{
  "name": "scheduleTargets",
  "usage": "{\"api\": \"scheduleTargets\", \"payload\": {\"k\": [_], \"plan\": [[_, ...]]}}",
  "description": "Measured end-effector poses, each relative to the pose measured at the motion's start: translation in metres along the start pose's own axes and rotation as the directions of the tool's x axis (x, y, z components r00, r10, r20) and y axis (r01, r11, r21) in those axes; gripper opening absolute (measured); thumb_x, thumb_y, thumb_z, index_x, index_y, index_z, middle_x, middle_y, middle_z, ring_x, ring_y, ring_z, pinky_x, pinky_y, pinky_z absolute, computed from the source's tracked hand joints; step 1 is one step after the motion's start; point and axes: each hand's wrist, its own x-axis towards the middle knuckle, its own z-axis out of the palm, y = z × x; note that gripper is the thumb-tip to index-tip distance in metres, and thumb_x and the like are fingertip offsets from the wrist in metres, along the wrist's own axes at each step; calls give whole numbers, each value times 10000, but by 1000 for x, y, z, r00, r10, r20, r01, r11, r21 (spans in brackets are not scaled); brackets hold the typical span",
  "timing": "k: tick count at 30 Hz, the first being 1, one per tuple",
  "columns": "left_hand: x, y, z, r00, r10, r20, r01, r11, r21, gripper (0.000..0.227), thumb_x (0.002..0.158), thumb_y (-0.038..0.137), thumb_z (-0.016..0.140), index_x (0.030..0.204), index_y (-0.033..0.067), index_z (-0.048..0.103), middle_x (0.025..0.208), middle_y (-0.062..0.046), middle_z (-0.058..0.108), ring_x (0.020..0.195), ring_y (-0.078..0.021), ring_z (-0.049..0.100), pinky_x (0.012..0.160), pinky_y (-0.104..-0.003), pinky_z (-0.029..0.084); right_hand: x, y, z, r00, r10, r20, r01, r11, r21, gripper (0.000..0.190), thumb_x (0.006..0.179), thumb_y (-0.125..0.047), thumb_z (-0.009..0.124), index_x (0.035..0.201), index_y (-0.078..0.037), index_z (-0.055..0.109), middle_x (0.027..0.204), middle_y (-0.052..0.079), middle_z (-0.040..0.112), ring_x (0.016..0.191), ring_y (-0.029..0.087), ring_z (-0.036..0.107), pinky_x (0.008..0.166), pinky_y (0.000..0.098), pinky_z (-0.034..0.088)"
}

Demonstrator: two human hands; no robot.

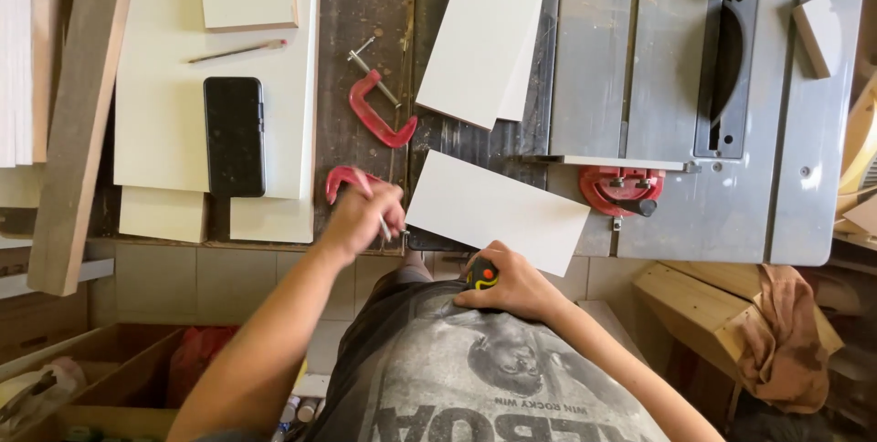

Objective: Measuring and marking wooden boards using a tape measure and pencil in a woodworking shop.

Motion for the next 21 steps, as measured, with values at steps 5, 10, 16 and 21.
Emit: {"api": "scheduleTargets", "payload": {"k": [5,10,16,21], "plan": [[-10,-30,35,988,154,6,-133,831,540,418,1035,328,653,823,-32,661,853,-282,740,903,-501,731,720,-578,590,9,52,-1,983,81,-162,-73,996,55,580,691,-458,961,1128,-119,787,1064,99,770,1079,310,754,941,440,595],[14,-19,47,987,102,-128,33,637,770,324,1051,330,598,1233,85,707,1099,-206,692,979,-500,733,897,-593,608,-25,81,-35,712,456,-534,-166,848,503,851,779,-397,851,1536,-142,560,1431,334,587,1383,431,559,1166,506,440],[58,-49,53,987,-34,-159,139,687,714,391,1050,419,560,1177,106,755,1060,-157,746,1016,-407,752,918,-505,602,-2,137,-29,710,454,-539,-105,824,556,975,676,-365,951,1547,-125,586,1411,269,582,1368,369,558,1172,475,424],[0,13,54,974,-22,-227,122,890,439,404,1103,322,506,1182,10,749,845,-154,789,589,-264,756,545,-354,574,-35,123,-28,733,403,-548,242,599,763,765,804,-139,767,1537,-68,556,1345,263,597,874,304,646,647,512,635]]}}
